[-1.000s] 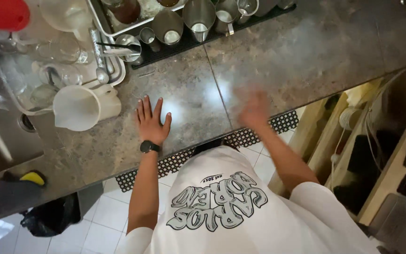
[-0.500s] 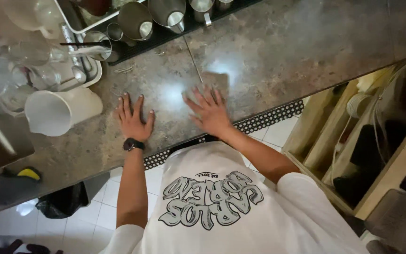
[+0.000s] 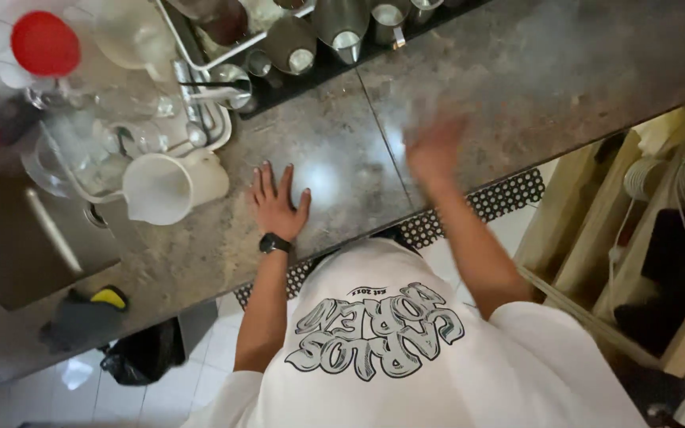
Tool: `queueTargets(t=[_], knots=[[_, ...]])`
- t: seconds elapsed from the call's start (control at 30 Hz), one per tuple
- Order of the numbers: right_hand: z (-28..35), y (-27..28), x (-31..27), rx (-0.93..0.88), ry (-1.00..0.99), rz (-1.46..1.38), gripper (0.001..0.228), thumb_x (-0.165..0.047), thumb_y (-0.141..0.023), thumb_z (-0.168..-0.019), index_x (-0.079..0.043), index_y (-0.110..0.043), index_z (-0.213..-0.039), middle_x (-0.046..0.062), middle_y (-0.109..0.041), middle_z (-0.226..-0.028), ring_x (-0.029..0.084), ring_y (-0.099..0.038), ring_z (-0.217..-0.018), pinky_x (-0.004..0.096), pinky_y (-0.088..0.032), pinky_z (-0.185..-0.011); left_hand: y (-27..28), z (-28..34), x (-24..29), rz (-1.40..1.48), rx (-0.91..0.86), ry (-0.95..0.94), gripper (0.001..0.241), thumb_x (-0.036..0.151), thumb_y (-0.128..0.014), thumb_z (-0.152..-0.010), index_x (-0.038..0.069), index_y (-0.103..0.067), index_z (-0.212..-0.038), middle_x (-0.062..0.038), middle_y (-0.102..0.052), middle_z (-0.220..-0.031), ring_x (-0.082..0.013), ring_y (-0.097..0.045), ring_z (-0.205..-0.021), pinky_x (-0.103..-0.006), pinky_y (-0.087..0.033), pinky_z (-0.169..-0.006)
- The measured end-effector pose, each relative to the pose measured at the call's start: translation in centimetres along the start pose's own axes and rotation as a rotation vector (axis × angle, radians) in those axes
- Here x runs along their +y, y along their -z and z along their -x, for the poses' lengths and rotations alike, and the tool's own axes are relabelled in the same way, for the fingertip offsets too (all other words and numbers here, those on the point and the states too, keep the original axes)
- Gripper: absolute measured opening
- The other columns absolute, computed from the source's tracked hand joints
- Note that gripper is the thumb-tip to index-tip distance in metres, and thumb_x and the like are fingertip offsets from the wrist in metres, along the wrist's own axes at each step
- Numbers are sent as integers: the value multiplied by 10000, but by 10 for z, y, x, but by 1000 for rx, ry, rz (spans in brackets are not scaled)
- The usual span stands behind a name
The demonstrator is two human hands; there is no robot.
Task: The person is wiping down a coffee shop counter and a blender using a cleaning cloth.
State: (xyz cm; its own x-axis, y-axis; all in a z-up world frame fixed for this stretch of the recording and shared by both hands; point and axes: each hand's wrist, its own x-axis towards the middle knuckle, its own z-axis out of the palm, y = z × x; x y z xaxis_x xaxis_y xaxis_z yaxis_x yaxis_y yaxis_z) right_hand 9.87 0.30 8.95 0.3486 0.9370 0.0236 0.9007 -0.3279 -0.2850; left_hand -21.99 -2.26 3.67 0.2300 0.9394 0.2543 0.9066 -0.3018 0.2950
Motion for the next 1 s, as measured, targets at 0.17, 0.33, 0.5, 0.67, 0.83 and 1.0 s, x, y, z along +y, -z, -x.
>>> queueTargets(t=[0.17,0.33,0.5,0.67,0.83,1.0], knots=[[102,-77,-58,14,588,-152,692,-525,-637,-923,-301,-476,-1558,107,-319,-1668,403,-259,-1527,640,-217,-1197,6,4,-10,225,-24,52,639,443,-725,-911,229,-535,-1482,-220,-419,-1557,-473,-351,-1464,-651,-267,-1153],[97,-70,-8,123,573,-171,664,-606,-675,-908,-267,-598,-1474,119,-543,-1484,393,-432,-1434,592,-263,-1205,46,20,-44,518,92,13,356,310,-791,-879,161,-657,-1173,-57,-664,-1185,-275,-639,-1175,-441,-422,-1038],[69,-64,52,137,-174,58,606,-488,-514,-1128,-227,-385,-1659,182,-143,-1682,496,-124,-1517,793,-83,-1123,93,41,-96,543,291,468,447,356,-902,-812,135,-537,-945,-34,-556,-733,-215,-627,-563,-345,-500,-546],[89,-89,-39,246,13,215,751,-535,-648,-1023,-187,-373,-1629,312,-357,-1551,571,-309,-1417,743,-212,-1117,104,21,-129,788,365,337,1105,288,-1029,-748,-61,-277,-1478,-347,-353,-1416,-518,-413,-1365,-577,-306,-1175],[148,-122,-141,194,462,58,823,-453,-782,-891,-269,-423,-1609,208,-282,-1655,550,-245,-1480,696,-197,-1167,82,8,-146,805,248,390,1236,223,-1065,-679,-97,-235,-1537,-373,-312,-1505,-534,-314,-1455,-600,-184,-1251],[176,-117,-162,44,794,-21,577,-476,-511,-980,-384,-491,-1549,60,-376,-1647,411,-302,-1520,615,-208,-1197,115,-4,-130,862,497,126,820,103,-974,-616,-129,-532,-1266,-393,-550,-1174,-612,-533,-1168,-649,-384,-1065]])
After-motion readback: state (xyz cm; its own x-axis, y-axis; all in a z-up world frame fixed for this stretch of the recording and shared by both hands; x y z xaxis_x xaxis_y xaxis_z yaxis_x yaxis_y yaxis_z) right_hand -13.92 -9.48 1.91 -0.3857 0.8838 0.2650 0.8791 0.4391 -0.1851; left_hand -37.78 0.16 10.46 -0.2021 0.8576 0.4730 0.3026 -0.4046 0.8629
